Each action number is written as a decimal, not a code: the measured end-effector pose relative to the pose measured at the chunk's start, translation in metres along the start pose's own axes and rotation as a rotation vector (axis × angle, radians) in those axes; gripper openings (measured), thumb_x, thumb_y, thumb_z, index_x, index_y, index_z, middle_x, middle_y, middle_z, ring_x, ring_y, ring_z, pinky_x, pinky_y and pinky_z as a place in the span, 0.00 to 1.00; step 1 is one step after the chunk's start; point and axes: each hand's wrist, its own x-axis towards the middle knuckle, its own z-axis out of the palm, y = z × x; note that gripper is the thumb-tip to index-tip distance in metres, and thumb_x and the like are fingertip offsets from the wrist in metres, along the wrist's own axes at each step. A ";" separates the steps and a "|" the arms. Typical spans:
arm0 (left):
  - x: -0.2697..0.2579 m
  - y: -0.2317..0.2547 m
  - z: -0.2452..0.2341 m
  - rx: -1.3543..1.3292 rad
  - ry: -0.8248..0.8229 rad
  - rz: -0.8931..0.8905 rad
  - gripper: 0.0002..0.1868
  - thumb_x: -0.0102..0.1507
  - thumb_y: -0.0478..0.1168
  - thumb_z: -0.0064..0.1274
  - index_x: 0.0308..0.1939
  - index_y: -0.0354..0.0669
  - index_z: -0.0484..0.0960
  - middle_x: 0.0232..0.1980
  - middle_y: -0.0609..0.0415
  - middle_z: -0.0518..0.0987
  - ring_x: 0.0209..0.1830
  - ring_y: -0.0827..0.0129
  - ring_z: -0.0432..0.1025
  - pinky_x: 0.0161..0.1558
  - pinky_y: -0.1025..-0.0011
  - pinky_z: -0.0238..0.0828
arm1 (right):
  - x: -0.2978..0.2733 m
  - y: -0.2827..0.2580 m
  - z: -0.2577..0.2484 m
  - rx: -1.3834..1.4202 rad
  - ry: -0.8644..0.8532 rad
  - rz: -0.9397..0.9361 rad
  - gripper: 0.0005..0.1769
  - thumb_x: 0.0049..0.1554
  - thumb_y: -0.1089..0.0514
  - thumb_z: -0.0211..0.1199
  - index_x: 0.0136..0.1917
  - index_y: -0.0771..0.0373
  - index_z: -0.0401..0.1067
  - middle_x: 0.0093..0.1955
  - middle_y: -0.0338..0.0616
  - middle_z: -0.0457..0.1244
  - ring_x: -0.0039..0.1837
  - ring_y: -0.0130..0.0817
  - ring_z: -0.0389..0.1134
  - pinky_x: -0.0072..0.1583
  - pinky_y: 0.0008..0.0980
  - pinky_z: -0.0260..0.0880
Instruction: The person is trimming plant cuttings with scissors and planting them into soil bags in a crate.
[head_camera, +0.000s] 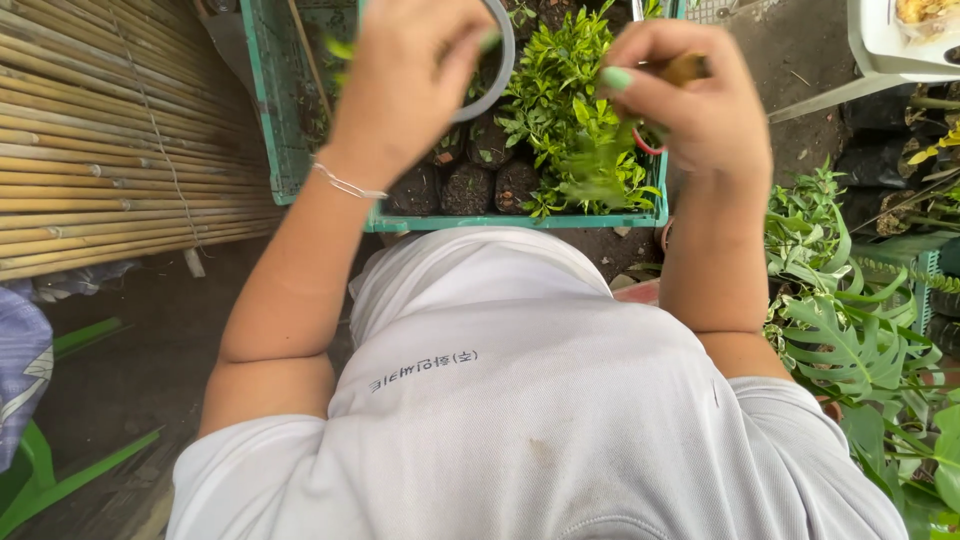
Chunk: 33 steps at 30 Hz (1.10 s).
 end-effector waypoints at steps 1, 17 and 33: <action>0.002 0.001 -0.006 0.179 0.097 0.073 0.03 0.65 0.29 0.60 0.41 0.34 0.82 0.39 0.47 0.81 0.41 0.58 0.74 0.44 0.64 0.69 | -0.004 -0.001 -0.006 0.094 -0.024 0.005 0.01 0.66 0.65 0.65 0.51 0.66 0.75 0.43 0.38 0.67 0.41 0.18 0.65 0.42 0.19 0.64; -0.022 0.022 0.042 -0.607 -0.074 -0.291 0.07 0.78 0.37 0.48 0.51 0.36 0.71 0.43 0.59 0.74 0.44 0.79 0.69 0.50 0.77 0.71 | 0.001 0.015 0.048 0.252 0.176 -0.188 0.04 0.66 0.70 0.68 0.54 0.71 0.75 0.49 0.46 0.68 0.44 0.25 0.67 0.45 0.21 0.66; -0.059 0.014 0.016 -0.373 -0.047 -0.360 0.11 0.78 0.39 0.43 0.56 0.33 0.69 0.48 0.44 0.82 0.44 0.56 0.77 0.48 0.64 0.73 | 0.037 -0.010 0.094 0.402 0.058 -0.077 0.11 0.60 0.67 0.67 0.57 0.68 0.75 0.50 0.39 0.67 0.45 0.23 0.67 0.50 0.22 0.69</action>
